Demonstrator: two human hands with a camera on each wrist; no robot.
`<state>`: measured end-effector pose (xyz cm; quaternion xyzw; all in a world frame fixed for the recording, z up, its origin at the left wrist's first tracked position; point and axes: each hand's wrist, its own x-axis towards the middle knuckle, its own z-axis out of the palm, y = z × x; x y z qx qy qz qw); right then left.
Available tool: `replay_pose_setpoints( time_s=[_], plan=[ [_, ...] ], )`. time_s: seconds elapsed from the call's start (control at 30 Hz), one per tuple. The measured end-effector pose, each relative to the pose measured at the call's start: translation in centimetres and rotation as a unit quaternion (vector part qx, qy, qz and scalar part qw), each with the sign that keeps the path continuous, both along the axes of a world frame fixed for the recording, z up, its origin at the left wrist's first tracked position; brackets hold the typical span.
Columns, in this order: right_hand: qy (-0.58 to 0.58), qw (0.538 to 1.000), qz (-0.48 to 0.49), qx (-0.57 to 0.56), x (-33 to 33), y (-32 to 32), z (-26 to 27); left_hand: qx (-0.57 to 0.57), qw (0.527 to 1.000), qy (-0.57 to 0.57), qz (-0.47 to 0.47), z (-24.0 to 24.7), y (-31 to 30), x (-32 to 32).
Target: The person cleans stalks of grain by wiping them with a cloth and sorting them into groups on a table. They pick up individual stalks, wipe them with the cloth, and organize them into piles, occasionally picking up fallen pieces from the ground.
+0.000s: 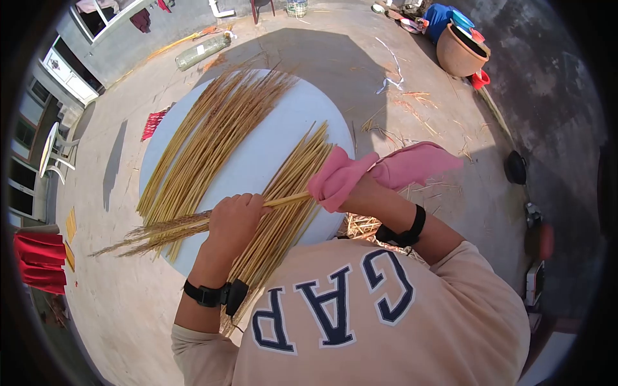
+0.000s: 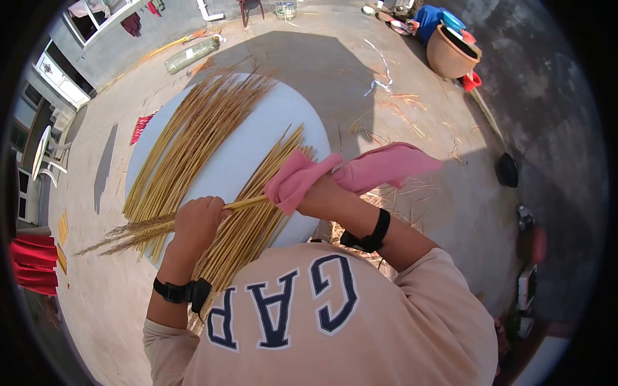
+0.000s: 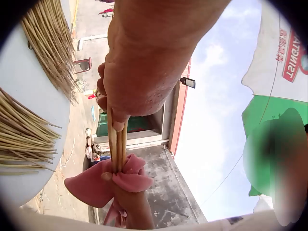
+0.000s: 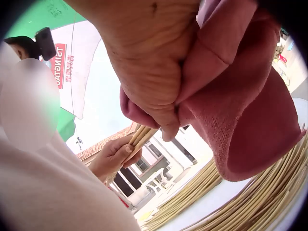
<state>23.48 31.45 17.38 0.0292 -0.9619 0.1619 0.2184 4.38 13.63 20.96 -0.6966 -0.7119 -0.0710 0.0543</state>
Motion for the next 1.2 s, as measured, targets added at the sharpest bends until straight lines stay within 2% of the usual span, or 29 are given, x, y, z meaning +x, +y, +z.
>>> replay_pose_setpoints(
  time_s=[0.03,0.07,0.1,0.13,0.2,0.23,0.3,0.4,0.43,0.47,0.5,0.57,0.6,0.63,0.67,0.7,0.73,0.77,0.83,0.87,0.93,1.0,1.03,1.07,1.1,1.13,1.17,1.2],
  plan=[
    [0.001,1.000,-0.010,0.003,0.2,0.9,-1.3,-0.010,1.000,-0.011,0.008,-0.5,-0.4,0.3],
    [-0.023,0.984,0.083,-0.157,0.1,2.0,-2.5,-0.020,0.999,-0.022,0.015,-1.0,-0.6,0.4],
    [-0.044,0.933,0.175,-0.311,0.3,2.9,-3.5,-0.019,1.000,-0.021,0.006,-1.4,-0.7,0.4],
    [-0.041,0.935,0.168,-0.310,0.6,3.2,-3.9,-0.030,0.999,-0.032,0.012,-1.7,-0.9,0.4],
    [-0.081,0.991,0.077,-0.077,1.2,3.9,-4.4,-0.039,0.998,-0.043,0.019,-2.3,-1.6,0.0],
    [-0.079,0.991,0.076,-0.076,1.8,4.3,-3.8,-0.038,0.998,-0.039,0.042,-2.6,-2.1,-0.6],
    [-0.063,0.994,-0.090,-0.018,3.8,5.6,-2.2,-0.037,0.997,-0.032,0.064,-3.3,-3.7,-2.0],
    [-0.058,0.988,-0.140,-0.014,6.5,9.4,-1.6,-0.033,0.995,-0.032,0.093,-4.4,-5.8,-3.5],
    [-0.059,0.963,-0.154,-0.211,7.4,10.5,-1.4,-0.047,0.992,-0.049,0.111,-4.5,-6.2,-3.5],
    [-0.057,0.901,-0.160,-0.399,8.1,11.4,-1.3,-0.061,0.988,-0.066,0.129,-4.5,-6.4,-3.5],
    [-0.056,0.901,-0.158,-0.400,8.5,12.2,-1.5,-0.057,0.984,-0.089,0.142,-4.3,-6.3,-3.3],
    [0.051,0.937,-0.286,-0.195,9.4,13.9,-3.0,-0.078,0.980,-0.087,0.163,-4.4,-6.5,-3.8],
    [0.120,0.875,-0.323,-0.339,10.2,15.2,-4.0,-0.098,0.974,-0.086,0.183,-4.6,-6.7,-4.1],
    [0.184,0.788,-0.349,-0.473,11.2,16.6,-4.6,-0.097,0.974,-0.085,0.187,-5.2,-7.2,-4.6],
    [0.073,0.884,-0.413,-0.204,12.9,18.5,-4.0,-0.099,0.967,-0.110,0.206,-6.0,-7.8,-5.2],
    [0.133,0.872,-0.403,-0.244,14.6,20.4,-4.3,-0.100,0.960,-0.133,0.224,-6.6,-8.3,-5.5],
    [0.270,0.817,-0.431,-0.272,15.2,20.4,-3.9,-0.098,0.959,-0.132,0.230,-6.8,-8.5,-5.6],
    [0.280,0.730,-0.440,-0.442,16.4,20.1,-2.7,-0.095,0.941,-0.223,0.236,-6.9,-8.6,-5.6],
    [0.332,0.649,-0.367,-0.578,15.9,17.9,-1.2,-0.101,0.888,-0.376,0.245,-8.6,-8.8,-6.1],
    [0.336,0.610,-0.327,-0.639,15.8,17.2,-1.2,-0.100,0.890,-0.373,0.244,-7.8,-8.1,-5.7],
    [0.308,0.622,-0.263,-0.670,14.2,14.9,-1.9,-0.108,0.821,-0.508,0.236,-6.5,-5.7,-4.0],
    [0.198,0.596,-0.216,-0.748,11.2,10.7,-0.9,-0.126,0.819,-0.514,0.223,-6.3,-3.6,-3.6],
    [0.157,0.598,-0.196,-0.761,9.3,7.7,0.5,-0.110,0.806,-0.544,0.205,-6.4,-2.5,-3.3],
    [0.110,0.631,-0.186,-0.746,8.5,6.1,-0.6,-0.095,0.793,-0.572,0.186,-6.3,-1.2,-2.9],
    [0.018,0.683,-0.209,-0.700,7.1,3.9,0.4,-0.119,0.765,-0.609,0.173,-5.6,0.3,-2.3],
    [-0.078,0.718,-0.209,-0.659,6.0,2.8,0.4,-0.121,0.768,-0.608,0.162,-5.1,1.9,-1.5],
    [-0.103,0.737,-0.219,-0.632,4.9,1.6,-0.4,-0.145,0.769,-0.613,0.112,-4.7,3.4,-0.3],
    [-0.101,0.730,-0.247,-0.629,3.5,0.4,-1.0,-0.169,0.767,-0.616,0.063,-4.4,4.8,1.1]
  ],
)
